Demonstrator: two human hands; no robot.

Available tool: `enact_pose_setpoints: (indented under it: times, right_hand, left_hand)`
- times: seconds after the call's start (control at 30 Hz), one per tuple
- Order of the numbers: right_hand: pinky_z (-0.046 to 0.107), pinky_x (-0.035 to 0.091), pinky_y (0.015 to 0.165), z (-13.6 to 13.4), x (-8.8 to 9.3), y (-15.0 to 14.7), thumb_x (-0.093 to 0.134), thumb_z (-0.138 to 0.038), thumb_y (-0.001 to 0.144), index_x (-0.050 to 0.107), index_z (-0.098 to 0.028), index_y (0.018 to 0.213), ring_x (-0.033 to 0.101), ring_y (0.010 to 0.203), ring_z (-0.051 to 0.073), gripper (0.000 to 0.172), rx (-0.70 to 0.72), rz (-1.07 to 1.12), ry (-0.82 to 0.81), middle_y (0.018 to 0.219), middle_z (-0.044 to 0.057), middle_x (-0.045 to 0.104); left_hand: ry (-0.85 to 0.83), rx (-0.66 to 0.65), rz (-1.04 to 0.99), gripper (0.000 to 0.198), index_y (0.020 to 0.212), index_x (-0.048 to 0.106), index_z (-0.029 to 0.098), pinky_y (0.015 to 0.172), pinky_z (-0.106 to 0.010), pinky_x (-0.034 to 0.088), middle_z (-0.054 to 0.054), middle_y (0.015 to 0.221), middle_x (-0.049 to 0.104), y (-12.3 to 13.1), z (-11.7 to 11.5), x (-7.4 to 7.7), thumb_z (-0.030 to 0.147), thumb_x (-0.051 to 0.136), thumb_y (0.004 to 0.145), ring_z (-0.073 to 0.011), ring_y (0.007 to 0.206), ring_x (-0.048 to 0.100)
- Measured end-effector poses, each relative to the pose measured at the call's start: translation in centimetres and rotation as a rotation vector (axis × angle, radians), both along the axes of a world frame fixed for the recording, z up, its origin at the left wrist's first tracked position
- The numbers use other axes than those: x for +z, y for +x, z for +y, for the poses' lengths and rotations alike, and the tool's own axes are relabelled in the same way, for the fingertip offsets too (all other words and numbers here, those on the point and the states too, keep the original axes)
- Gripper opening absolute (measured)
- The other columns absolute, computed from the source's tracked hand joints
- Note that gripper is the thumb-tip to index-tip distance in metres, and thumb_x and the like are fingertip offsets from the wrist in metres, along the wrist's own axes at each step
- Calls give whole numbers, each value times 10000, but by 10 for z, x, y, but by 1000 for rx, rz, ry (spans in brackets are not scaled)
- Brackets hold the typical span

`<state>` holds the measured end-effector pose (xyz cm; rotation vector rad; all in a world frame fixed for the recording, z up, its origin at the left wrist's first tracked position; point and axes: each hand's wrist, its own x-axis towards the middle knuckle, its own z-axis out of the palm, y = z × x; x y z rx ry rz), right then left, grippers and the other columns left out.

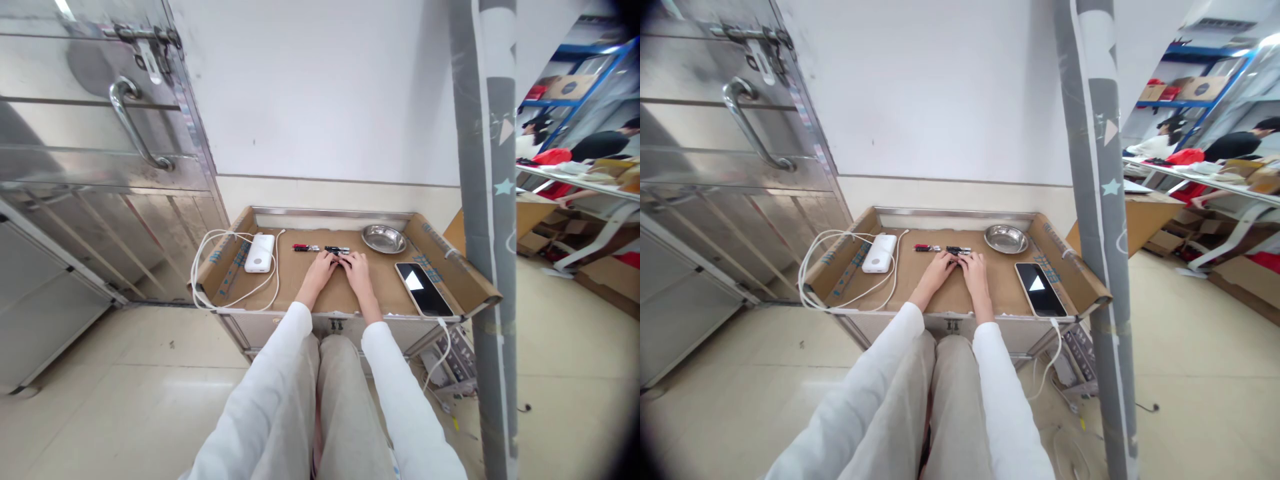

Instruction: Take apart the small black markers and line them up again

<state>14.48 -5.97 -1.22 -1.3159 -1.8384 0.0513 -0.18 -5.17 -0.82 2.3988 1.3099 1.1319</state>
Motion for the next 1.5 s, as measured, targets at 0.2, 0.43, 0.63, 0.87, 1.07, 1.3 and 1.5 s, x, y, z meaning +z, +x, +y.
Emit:
enact_pose_setpoints:
  times: [0.2,0.43,0.63,0.87,1.07,1.3,1.5]
  right_hand:
    - [391,425,844,0,-1,-2,462,-240,882,666,-245,1097,485,884,227,297,102,-50,-28,942,85,576]
    - [425,412,900,1,-3,-1,522,-212,838,637,-237,1104,498,946,239,291,99,15,-48,1014,89,568]
    - [401,426,864,3,-7,1,541,-262,834,669,-188,911,516,905,239,167,-3,52,-74,916,93,564]
    - [359,420,833,2,-3,0,445,-158,848,666,-207,871,541,862,216,227,128,46,-92,900,71,639]
    - [341,421,832,-1,0,1,424,-95,816,643,-205,875,547,882,209,252,163,91,-82,911,57,658]
    - [347,425,863,0,-3,0,386,-77,808,622,-190,919,541,909,207,285,91,83,-65,954,83,596]
    - [342,408,861,-3,-4,1,427,-124,820,615,-179,913,499,931,219,216,-78,-18,-27,948,92,527]
  left_hand:
    - [-52,89,-53,84,903,573,165,841,-357,493,-64,941,531,1,4,-4,159,495,874,-180,871,568]
    - [-50,105,-70,143,941,589,165,870,-379,488,-75,955,530,2,6,-8,130,469,872,-188,886,575]
    - [-15,99,-78,257,1052,558,147,927,-373,468,-111,1066,510,2,6,-8,63,420,853,-198,998,554]
    - [85,43,26,211,963,575,164,922,-388,457,-91,995,497,1,1,-5,67,436,837,-208,1009,505]
    - [80,115,84,99,890,577,171,891,-396,447,-76,944,487,0,-2,-3,144,487,857,-211,947,490]
    - [65,224,135,138,921,540,157,876,-375,436,-92,978,485,-2,-4,2,99,428,865,-213,939,483]
    - [50,207,154,94,915,523,161,877,-370,434,-89,974,494,-1,-6,6,127,447,871,-213,945,495]
